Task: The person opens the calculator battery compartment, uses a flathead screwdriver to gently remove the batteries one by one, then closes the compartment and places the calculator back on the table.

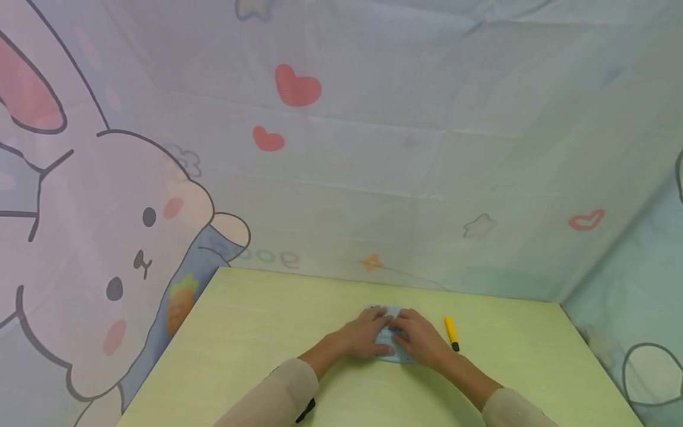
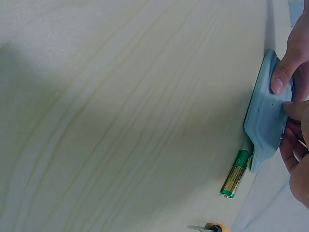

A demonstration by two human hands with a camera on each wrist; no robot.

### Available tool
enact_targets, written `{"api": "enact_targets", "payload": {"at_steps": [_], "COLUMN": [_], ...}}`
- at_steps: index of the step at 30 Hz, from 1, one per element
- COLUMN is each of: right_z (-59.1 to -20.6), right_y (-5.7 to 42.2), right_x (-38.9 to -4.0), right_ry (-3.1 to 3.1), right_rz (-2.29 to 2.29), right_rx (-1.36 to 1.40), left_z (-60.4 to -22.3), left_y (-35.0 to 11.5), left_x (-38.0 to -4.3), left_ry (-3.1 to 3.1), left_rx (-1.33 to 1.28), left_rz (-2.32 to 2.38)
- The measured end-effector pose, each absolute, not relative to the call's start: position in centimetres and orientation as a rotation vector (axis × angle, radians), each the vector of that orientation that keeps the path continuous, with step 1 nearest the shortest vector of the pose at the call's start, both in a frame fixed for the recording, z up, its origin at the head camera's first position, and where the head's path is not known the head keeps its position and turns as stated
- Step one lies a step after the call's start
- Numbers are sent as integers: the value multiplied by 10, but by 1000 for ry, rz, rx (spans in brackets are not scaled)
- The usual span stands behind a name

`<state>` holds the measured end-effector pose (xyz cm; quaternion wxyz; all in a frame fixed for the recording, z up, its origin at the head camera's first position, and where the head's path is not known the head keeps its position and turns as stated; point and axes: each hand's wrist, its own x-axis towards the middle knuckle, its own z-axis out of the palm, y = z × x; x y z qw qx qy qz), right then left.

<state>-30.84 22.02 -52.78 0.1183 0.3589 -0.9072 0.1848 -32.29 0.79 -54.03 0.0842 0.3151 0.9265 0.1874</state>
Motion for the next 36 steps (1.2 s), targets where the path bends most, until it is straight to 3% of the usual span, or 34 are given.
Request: {"api": "enact_targets", "payload": {"at_steps": [36], "right_z": [-530], "right_y": [222], "right_x": [-310], "right_ry": [-2692], "right_rz": [609], "right_rx": [1051], "left_z": [-542], "left_y": [8], "left_x": [-323], "left_ry": [2775], "left_rx": [927], "left_rz": [548]}}
